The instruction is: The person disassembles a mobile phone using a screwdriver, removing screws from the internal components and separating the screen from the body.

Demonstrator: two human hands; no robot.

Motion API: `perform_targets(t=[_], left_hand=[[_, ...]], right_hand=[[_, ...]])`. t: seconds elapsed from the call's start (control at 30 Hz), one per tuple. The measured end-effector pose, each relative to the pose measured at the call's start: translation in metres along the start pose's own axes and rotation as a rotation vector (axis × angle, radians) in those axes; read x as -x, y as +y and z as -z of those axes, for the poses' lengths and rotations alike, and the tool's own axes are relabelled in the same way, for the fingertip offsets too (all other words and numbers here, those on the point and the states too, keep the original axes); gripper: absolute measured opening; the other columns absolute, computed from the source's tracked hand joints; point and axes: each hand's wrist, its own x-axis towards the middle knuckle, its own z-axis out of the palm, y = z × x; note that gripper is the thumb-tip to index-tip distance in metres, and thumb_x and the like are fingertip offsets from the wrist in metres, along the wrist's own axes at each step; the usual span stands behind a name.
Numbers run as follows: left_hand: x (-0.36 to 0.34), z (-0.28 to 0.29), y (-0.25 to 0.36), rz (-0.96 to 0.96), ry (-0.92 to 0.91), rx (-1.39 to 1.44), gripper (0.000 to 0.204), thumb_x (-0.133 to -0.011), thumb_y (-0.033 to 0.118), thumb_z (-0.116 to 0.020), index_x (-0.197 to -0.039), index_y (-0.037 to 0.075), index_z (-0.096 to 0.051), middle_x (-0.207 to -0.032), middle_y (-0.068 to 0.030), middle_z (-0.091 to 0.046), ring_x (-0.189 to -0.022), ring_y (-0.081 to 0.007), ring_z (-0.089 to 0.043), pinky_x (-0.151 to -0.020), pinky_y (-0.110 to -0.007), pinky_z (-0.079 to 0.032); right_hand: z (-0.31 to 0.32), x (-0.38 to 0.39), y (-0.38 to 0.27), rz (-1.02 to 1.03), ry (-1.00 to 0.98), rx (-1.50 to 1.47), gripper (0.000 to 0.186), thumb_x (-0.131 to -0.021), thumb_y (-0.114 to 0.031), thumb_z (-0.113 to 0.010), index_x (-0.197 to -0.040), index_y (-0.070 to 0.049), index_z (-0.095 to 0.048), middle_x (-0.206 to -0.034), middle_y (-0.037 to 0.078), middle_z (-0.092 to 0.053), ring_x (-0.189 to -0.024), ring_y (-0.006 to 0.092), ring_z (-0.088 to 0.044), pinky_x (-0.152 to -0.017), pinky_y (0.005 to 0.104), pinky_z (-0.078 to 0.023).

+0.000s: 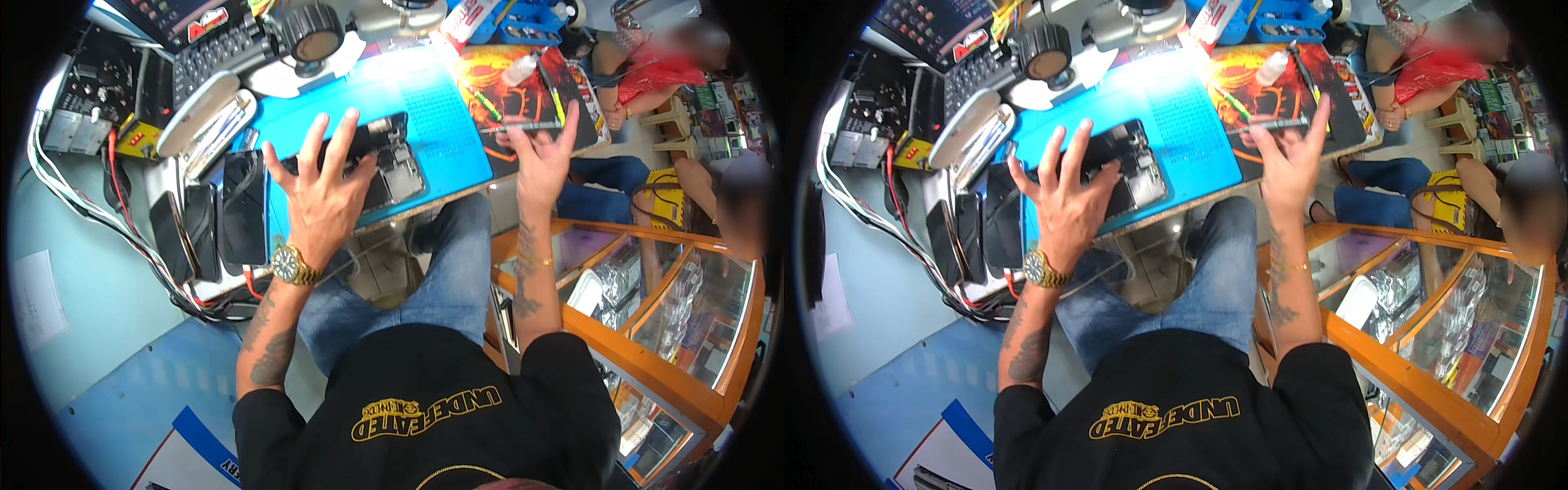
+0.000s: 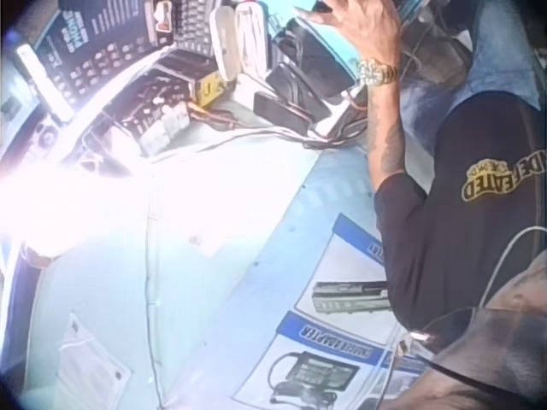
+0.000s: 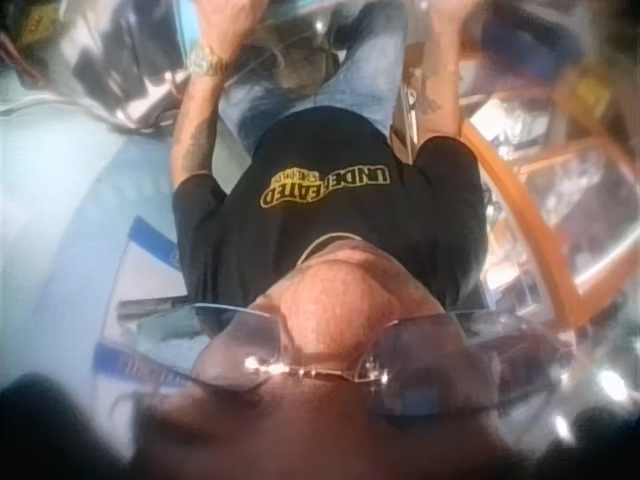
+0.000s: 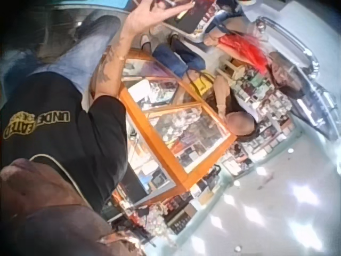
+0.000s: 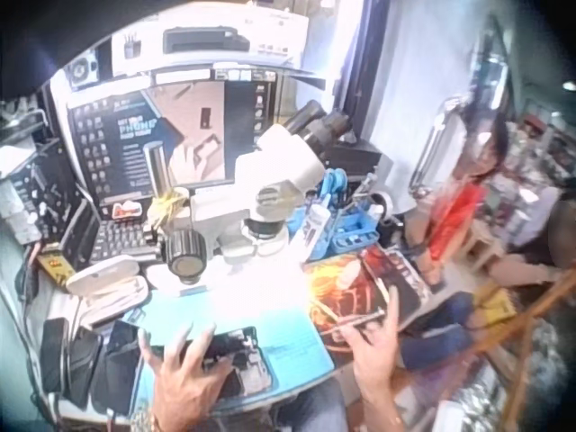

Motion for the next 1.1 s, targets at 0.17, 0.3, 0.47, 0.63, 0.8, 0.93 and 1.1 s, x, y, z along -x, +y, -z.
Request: perform_targets(t=[0.17, 0.3, 0.47, 0.63, 0.8, 0.93, 1.1], left_hand=[[0.003, 0.003, -0.006, -0.011, 0.014, -0.047, 0.012, -0.08, 0.027, -0.08, -0.09, 0.034, -0.079, -0.159, 0.0001, -0.047, -0.149, -0.0259, -0.036, -0.123, -0.065, 0.002], [0.002, 0.005, -0.004, 0.0, -0.022, -0.048, 0.012, -0.081, 0.025, -0.079, -0.09, 0.033, -0.078, -0.158, 0.0007, -0.048, -0.148, -0.0255, -0.037, -0.123, -0.067, 0.003], [0.002, 0.005, -0.004, 0.007, -0.026, -0.054, 0.011, -0.081, 0.025, -0.078, -0.089, 0.033, -0.077, -0.158, 0.0009, -0.047, -0.148, -0.0253, -0.037, -0.122, -0.068, 0.004], [0.003, 0.003, -0.005, 0.001, -0.015, -0.053, 0.01, -0.082, 0.026, -0.078, -0.089, 0.033, -0.077, -0.159, 0.0026, -0.047, -0.149, -0.0243, -0.036, -0.122, -0.069, 0.005], [0.003, 0.001, -0.005, -0.007, -0.001, -0.059, 0.01, -0.082, 0.027, -0.078, -0.09, 0.034, -0.078, -0.16, 0.0029, -0.046, -0.149, -0.0241, -0.036, -0.122, -0.069, 0.005], [0.005, 0.002, -0.005, 0.001, -0.02, -0.04, 0.011, -0.082, 0.027, -0.078, -0.091, 0.034, -0.079, -0.161, 0.0027, -0.045, -0.149, -0.0239, -0.035, -0.121, -0.069, 0.005], [0.004, 0.002, -0.005, -0.001, -0.017, -0.045, 0.011, -0.082, 0.027, -0.078, -0.091, 0.034, -0.079, -0.161, 0.0026, -0.045, -0.149, -0.0239, -0.035, -0.121, -0.07, 0.005]], right_hand=[[-0.032, 0.003, 0.027, 0.151, -0.062, -0.011, 0.097, -0.097, 0.005, -0.067, -0.165, -0.006, 0.002, -0.104, 0.015, -0.068, -0.084, 0.0184, -0.068, -0.077, 0.0329, -0.062], [-0.029, 0.004, 0.029, 0.178, -0.098, 0.071, 0.095, -0.097, 0.004, -0.067, -0.165, -0.004, -0.002, -0.103, 0.015, -0.069, -0.084, 0.0182, -0.068, -0.077, 0.0326, -0.061], [-0.03, 0.005, 0.032, 0.202, -0.122, 0.074, 0.095, -0.096, 0.004, -0.068, -0.165, -0.004, -0.004, -0.103, 0.015, -0.069, -0.084, 0.0186, -0.069, -0.078, 0.0332, -0.06], [-0.029, 0.004, 0.032, 0.185, -0.149, 0.064, 0.095, -0.096, 0.004, -0.068, -0.165, -0.004, -0.003, -0.104, 0.015, -0.069, -0.084, 0.0186, -0.069, -0.078, 0.0335, -0.06], [-0.029, 0.004, 0.03, 0.183, -0.165, 0.052, 0.095, -0.096, 0.005, -0.067, -0.165, -0.005, -0.002, -0.105, 0.015, -0.069, -0.086, 0.0185, -0.068, -0.08, 0.0343, -0.061], [-0.028, 0.004, 0.03, 0.164, -0.166, 0.041, 0.094, -0.097, 0.006, -0.066, -0.165, -0.005, -0.002, -0.105, 0.015, -0.068, -0.087, 0.0182, -0.068, -0.081, 0.0348, -0.061], [-0.028, 0.004, 0.031, 0.171, -0.171, 0.005, 0.094, -0.097, 0.006, -0.065, -0.165, -0.005, -0.002, -0.105, 0.015, -0.068, -0.088, 0.0178, -0.067, -0.082, 0.0352, -0.061]])
